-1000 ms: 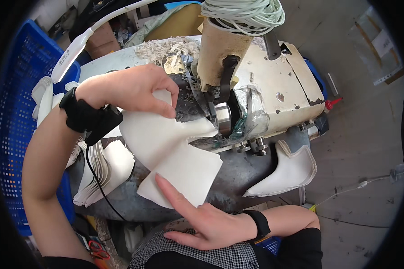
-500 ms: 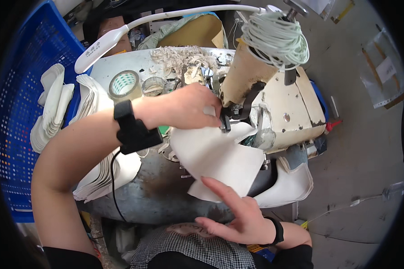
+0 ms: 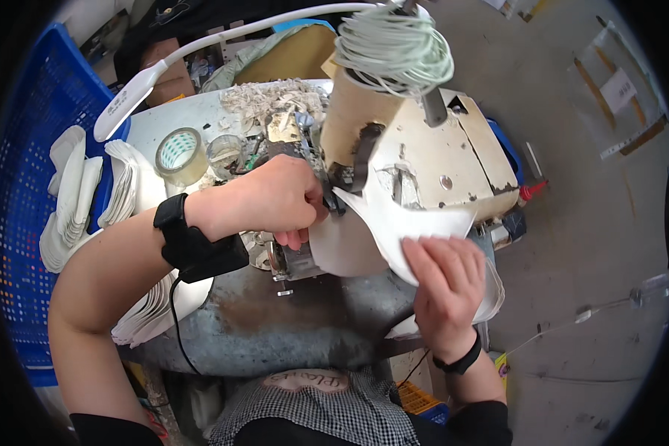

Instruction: The person takes white fabric pieces from a blue basket and feeds them one by one into a sewing machine. They guide the fabric through the machine, remove the stitched piece, and place it on a growing pile on the table. The process is repeated continuously throughout the clip.

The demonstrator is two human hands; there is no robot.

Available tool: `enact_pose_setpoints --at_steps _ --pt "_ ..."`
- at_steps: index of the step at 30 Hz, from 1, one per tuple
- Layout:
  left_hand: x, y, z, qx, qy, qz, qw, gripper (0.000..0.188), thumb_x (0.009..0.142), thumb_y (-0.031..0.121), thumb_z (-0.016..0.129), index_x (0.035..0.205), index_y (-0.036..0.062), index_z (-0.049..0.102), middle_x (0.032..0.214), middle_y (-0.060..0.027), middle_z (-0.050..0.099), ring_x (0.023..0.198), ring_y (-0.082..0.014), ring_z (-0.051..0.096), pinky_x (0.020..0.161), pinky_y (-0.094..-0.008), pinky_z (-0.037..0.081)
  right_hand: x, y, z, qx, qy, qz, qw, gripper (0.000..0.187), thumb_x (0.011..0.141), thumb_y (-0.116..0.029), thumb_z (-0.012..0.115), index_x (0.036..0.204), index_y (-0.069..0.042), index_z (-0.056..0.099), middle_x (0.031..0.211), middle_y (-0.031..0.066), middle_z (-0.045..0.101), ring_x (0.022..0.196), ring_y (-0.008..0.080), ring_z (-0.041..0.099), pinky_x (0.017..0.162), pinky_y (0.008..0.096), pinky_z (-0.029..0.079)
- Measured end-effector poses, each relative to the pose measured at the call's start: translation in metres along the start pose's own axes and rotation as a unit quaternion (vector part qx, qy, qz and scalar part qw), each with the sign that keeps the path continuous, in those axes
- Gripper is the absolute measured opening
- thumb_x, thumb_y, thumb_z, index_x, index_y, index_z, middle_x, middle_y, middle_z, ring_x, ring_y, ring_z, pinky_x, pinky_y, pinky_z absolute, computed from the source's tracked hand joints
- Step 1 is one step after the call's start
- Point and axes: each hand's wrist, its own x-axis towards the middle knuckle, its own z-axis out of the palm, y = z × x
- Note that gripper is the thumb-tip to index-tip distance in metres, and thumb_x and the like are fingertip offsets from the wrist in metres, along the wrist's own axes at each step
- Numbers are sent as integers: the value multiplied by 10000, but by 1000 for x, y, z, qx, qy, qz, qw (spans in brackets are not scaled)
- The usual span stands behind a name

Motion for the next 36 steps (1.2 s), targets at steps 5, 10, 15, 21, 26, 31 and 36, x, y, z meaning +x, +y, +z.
enact_pose_setpoints --at_steps 5,10,15,21,26,31,36 --pt "-7 7 10 73 -40 -23 996 221 869 97 547 836 -95 652 661 -126 670 542 -150 657 507 -257 534 25 19 -6 -33 63 -7 997 293 675 -2 623 959 -52 673 933 88 640 922 273 620 889 437 480" --pt "-36 -5 51 -24 -211 -8 977 460 952 396 543 1147 -17 591 936 -138 680 669 -151 679 576 -243 543 15 26 -52 -24 -7 14 1000 323 649 26 634 964 -34 672 876 102 649 777 281 608 743 392 482" --pt "-55 -24 90 -295 -74 151 941 369 965 339 533 1048 -8 626 737 -43 653 596 -110 622 536 -252 502 -18 -34 -102 21 -30 56 998 231 656 35 724 880 29 667 722 118 639 539 258 606 486 304 460" --pt "-62 -43 61 -206 6 -1 979 278 955 263 552 842 29 648 584 15 561 493 -30 505 445 -200 375 -64 -68 -53 262 -57 94 959 258 703 4 756 935 40 648 715 121 635 520 223 615 465 291 484" --pt "-67 -60 54 -228 56 -11 972 292 939 265 570 751 46 614 534 30 525 442 -25 443 420 -197 320 -55 -83 -30 293 -13 132 947 233 725 13 747 927 54 640 705 115 625 512 210 600 459 275 466" --pt "-61 -65 41 -208 81 -38 974 285 926 267 582 735 58 612 521 34 503 438 -34 425 422 -209 313 -45 -91 -20 332 -34 172 927 183 747 -3 742 889 45 637 665 99 594 474 196 564 437 278 433" --pt "-50 -57 33 -192 66 -31 979 325 928 271 572 698 43 598 508 23 496 440 -46 431 428 -232 325 -40 -88 -10 310 -21 217 925 159 761 -45 748 858 15 636 655 83 590 464 193 560 430 281 428"
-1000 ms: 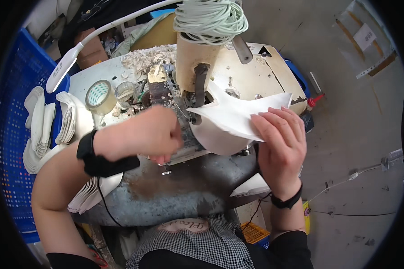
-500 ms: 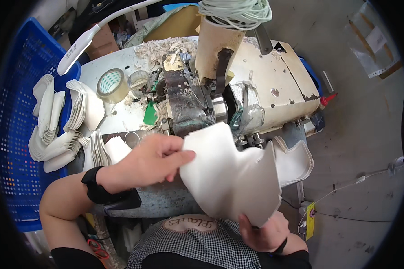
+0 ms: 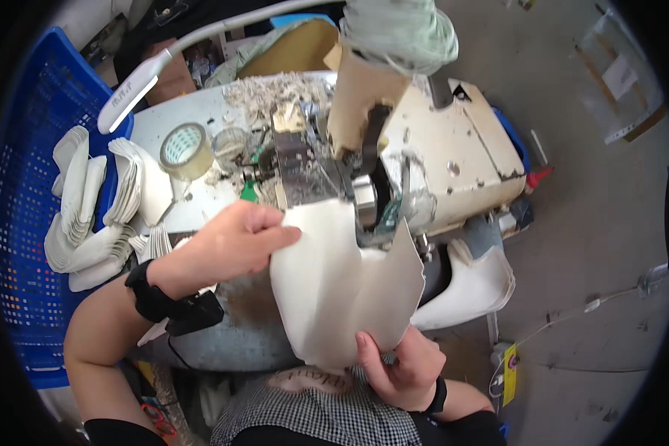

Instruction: The person takes white fabric pieces from a blue basket and feeds them one by one into a sewing machine. They guide the fabric through the machine, remove the stitched piece, and place it on a growing pile on the table. The process is repeated continuously throughout the clip.

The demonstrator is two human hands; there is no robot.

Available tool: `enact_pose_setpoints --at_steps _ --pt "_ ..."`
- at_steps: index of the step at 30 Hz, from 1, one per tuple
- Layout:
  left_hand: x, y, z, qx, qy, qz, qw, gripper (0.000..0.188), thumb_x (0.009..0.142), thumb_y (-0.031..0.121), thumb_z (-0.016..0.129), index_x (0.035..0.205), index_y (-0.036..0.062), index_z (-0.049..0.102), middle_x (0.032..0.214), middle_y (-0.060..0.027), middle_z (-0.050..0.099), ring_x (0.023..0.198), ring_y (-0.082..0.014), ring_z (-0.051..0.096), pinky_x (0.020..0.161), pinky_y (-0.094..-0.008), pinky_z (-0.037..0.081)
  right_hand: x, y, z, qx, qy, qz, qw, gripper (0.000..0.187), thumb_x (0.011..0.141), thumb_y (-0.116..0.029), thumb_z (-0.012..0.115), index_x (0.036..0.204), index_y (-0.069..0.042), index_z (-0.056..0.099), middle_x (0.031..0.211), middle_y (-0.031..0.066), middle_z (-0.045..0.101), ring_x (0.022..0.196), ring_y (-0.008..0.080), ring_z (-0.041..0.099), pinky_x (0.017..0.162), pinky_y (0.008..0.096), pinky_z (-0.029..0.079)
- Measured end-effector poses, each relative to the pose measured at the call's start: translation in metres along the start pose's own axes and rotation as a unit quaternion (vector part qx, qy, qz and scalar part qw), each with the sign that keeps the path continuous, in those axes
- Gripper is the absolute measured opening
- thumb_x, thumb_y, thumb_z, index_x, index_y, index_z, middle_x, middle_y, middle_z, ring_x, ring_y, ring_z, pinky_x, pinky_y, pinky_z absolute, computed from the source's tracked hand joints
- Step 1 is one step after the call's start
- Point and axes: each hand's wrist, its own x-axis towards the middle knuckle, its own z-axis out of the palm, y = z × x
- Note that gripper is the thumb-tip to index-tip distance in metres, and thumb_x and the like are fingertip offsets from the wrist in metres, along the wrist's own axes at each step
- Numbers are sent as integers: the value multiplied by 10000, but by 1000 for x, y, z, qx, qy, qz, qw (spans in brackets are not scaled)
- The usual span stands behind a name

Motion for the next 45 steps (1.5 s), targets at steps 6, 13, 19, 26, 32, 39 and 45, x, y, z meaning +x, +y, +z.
enact_pose_setpoints --at_steps 6,13,19,26,32,39,45 --pt "13 18 11 43 -19 43 998 286 925 246 575 766 14 623 591 -25 596 481 -56 526 441 -220 388 5 10 -12 -87 43 17 995 152 762 -62 752 847 -13 636 634 68 571 458 194 550 438 290 434" --pt "8 4 40 147 51 250 956 104 834 96 601 845 -2 634 668 -122 662 562 -221 652 529 -310 511 6 14 -45 -193 110 45 974 94 833 -38 669 816 3 586 639 70 564 519 140 537 499 258 417" --pt "8 -3 121 290 -93 349 886 460 806 232 690 1167 -7 535 1119 -179 555 1030 -333 555 880 -397 483 -26 37 -119 24 419 121 900 161 919 -43 552 1066 22 534 954 70 616 812 122 578 747 225 449" --pt "71 -11 237 288 -174 291 896 790 778 224 705 1384 -52 280 1207 -279 467 1116 -422 487 985 -432 411 -149 163 -192 321 450 238 799 227 928 -57 496 1155 -55 487 1047 43 601 874 123 593 743 259 500" --pt "94 -20 252 219 -152 299 916 730 820 238 608 1394 -67 275 1250 -316 475 1159 -433 486 1006 -449 392 -138 180 -107 402 381 354 753 270 918 -22 520 1184 -49 480 1064 34 603 876 118 598 718 254 499" --pt "92 -4 263 259 -81 353 895 832 762 200 711 1417 -35 257 1199 -249 510 1084 -402 526 956 -438 423 -105 180 -72 336 298 382 807 385 925 -7 523 1295 -34 419 1111 32 581 847 69 561 682 198 456" --pt "94 -10 259 296 -87 389 868 852 658 -2 667 1421 21 289 1064 -194 530 952 -376 553 836 -432 474 -113 196 -85 218 233 392 863 351 900 -70 579 1219 19 459 1084 100 620 892 180 624 729 316 501"
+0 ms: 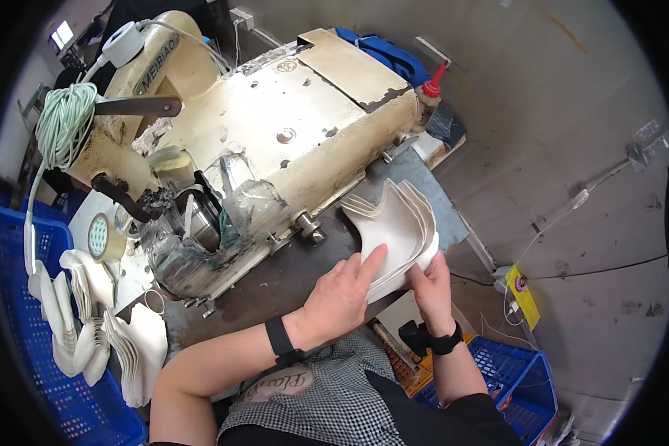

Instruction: The person takes white fabric pieces from a blue basket and feeds them one by one into a sewing machine. They guide the fabric through the machine, remove the stitched piece, and place it on a growing pile on the table. The process is repeated continuously throughout the clip.

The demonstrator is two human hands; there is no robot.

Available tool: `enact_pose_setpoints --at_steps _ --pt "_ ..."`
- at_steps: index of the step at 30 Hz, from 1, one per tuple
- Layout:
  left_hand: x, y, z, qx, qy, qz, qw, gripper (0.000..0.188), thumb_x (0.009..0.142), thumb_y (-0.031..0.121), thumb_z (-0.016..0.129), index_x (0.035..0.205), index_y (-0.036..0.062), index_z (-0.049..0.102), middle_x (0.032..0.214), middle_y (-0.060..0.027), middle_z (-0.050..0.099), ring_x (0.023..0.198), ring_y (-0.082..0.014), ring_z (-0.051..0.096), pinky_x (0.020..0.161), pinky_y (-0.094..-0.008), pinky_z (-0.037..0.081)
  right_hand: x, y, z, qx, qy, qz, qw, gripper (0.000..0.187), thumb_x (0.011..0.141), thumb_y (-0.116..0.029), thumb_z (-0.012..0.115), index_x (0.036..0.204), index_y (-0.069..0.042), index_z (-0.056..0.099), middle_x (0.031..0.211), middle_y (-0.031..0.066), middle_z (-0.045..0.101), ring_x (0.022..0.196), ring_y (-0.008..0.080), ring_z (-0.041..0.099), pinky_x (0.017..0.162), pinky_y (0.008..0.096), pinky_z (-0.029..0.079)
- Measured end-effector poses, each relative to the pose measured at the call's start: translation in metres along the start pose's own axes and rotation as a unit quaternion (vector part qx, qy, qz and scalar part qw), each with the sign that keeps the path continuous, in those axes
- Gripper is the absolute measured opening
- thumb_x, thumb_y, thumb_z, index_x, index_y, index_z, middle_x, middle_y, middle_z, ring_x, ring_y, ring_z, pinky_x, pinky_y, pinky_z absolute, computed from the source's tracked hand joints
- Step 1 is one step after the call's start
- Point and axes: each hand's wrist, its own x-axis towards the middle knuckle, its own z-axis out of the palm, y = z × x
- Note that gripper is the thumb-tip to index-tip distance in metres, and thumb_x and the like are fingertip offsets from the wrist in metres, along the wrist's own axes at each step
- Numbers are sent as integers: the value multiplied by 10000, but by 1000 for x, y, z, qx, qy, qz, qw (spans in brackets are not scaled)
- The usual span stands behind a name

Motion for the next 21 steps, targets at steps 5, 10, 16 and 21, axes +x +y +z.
enact_pose_setpoints --at_steps 5,10,16,21 --pt "-1 -3 -4 -9 -24 17 1000 860 649 -18 645 1434 86 308 1051 -188 528 944 -379 550 824 -436 478 0 -22 16 -259 76 -111 956 341 880 -150 598 1122 42 455 894 255 638 810 392 652 687 413 505" --pt "8 -13 -10 -33 -77 4 996 878 670 56 660 1459 84 276 1093 -203 532 965 -374 550 848 -453 468 16 -20 20 -344 16 -109 933 409 867 -181 583 1183 22 422 944 264 645 873 444 627 721 472 495" --pt "-39 -11 -43 -22 48 28 998 742 752 214 719 1382 31 371 1269 -195 499 1095 -362 525 940 -422 450 11 -14 -10 -373 20 -146 916 471 817 -194 646 1217 -20 468 860 221 656 840 402 645 725 448 487" --pt "-154 -9 -117 48 265 -65 961 371 748 73 720 1103 19 627 1045 -134 629 946 -272 607 809 -358 501 -34 -99 -13 -419 -14 -101 902 151 833 -92 669 951 -10 621 552 -29 422 513 34 355 462 237 273"
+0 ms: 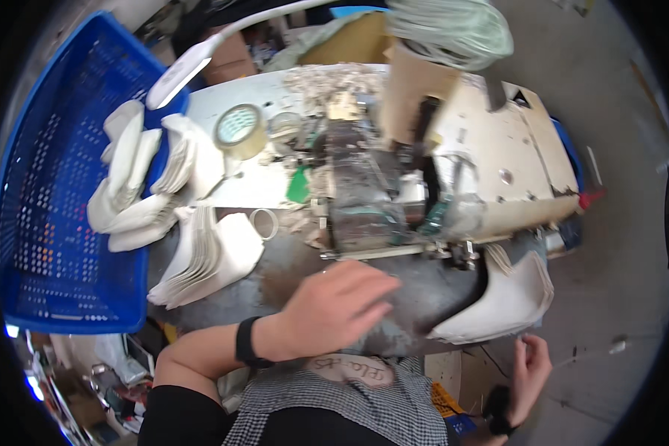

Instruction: The person takes white fabric pieces from a blue basket and feeds them one by one into a sewing machine. They guide the fabric through the machine, remove the stitched piece, and place it on a growing pile on the table. The process is repeated continuously throughout the clip.

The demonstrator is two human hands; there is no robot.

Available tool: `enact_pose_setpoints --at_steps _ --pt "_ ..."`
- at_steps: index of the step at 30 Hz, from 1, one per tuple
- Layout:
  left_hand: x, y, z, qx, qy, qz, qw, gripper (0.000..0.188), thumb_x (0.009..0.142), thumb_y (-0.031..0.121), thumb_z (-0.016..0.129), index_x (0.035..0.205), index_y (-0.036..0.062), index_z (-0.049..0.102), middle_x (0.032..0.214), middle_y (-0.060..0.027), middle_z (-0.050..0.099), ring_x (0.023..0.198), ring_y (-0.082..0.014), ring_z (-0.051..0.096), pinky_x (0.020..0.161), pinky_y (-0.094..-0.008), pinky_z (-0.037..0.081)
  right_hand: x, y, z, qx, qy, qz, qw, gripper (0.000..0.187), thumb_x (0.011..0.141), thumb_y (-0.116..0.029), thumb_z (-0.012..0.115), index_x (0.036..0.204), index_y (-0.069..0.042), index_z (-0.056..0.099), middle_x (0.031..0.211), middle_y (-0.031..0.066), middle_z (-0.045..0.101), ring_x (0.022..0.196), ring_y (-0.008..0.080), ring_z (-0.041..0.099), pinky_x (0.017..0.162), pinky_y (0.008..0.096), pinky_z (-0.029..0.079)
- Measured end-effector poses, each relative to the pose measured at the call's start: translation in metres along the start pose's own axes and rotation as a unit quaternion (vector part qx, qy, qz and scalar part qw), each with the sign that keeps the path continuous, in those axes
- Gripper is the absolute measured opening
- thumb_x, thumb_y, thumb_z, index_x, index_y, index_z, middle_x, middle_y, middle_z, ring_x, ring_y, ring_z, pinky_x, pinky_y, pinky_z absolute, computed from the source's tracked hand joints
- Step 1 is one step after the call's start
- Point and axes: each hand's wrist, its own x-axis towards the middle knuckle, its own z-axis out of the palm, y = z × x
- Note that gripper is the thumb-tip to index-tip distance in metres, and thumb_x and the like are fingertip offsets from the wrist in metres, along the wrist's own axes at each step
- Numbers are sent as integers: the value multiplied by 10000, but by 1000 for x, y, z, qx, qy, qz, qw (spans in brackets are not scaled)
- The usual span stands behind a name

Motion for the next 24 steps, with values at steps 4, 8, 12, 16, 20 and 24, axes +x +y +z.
enact_pose_setpoints --at_steps 4,8,12,16,20,24 --pt "-63 -18 -58 239 161 -100 952 328 719 -35 693 1043 -8 648 972 -132 626 873 -295 595 762 -358 490 -13 -73 -1 249 -115 -38 961 61 882 -42 601 920 -9 567 680 -63 490 583 -2 380 513 175 263" --pt "-116 -29 -74 383 179 -173 889 335 708 -39 648 1038 15 659 1044 -106 621 931 -290 578 790 -361 491 -16 -152 40 225 -336 -91 910 115 776 -26 679 867 4 614 732 -12 599 640 32 522 593 178 388" --pt "-142 -42 -69 441 144 -121 877 343 697 19 618 1037 20 668 1098 -97 607 957 -270 565 805 -362 476 -18 -199 83 157 -443 -313 825 174 841 -109 704 969 -22 624 633 41 613 538 97 600 515 219 450" --pt "-149 -47 -72 430 109 -98 891 291 677 37 634 965 23 672 1059 -91 608 905 -244 576 745 -329 480 -28 -235 109 171 -535 -339 754 200 853 -115 694 1015 -32 610 638 31 605 528 101 579 516 239 457" --pt "-145 -54 -83 381 127 -79 913 182 724 56 623 903 40 651 997 -73 628 843 -215 583 695 -301 483 -35 -234 131 175 -589 -292 733 327 849 -178 717 1103 -22 580 763 48 637 639 101 594 603 235 488" --pt "-117 -20 -104 230 270 -55 933 156 733 -19 679 878 17 634 839 -61 649 726 -235 594 614 -306 490 -41 -223 148 185 -625 -149 743 606 805 -269 772 1252 27 491 1033 138 642 928 171 631 805 289 507"
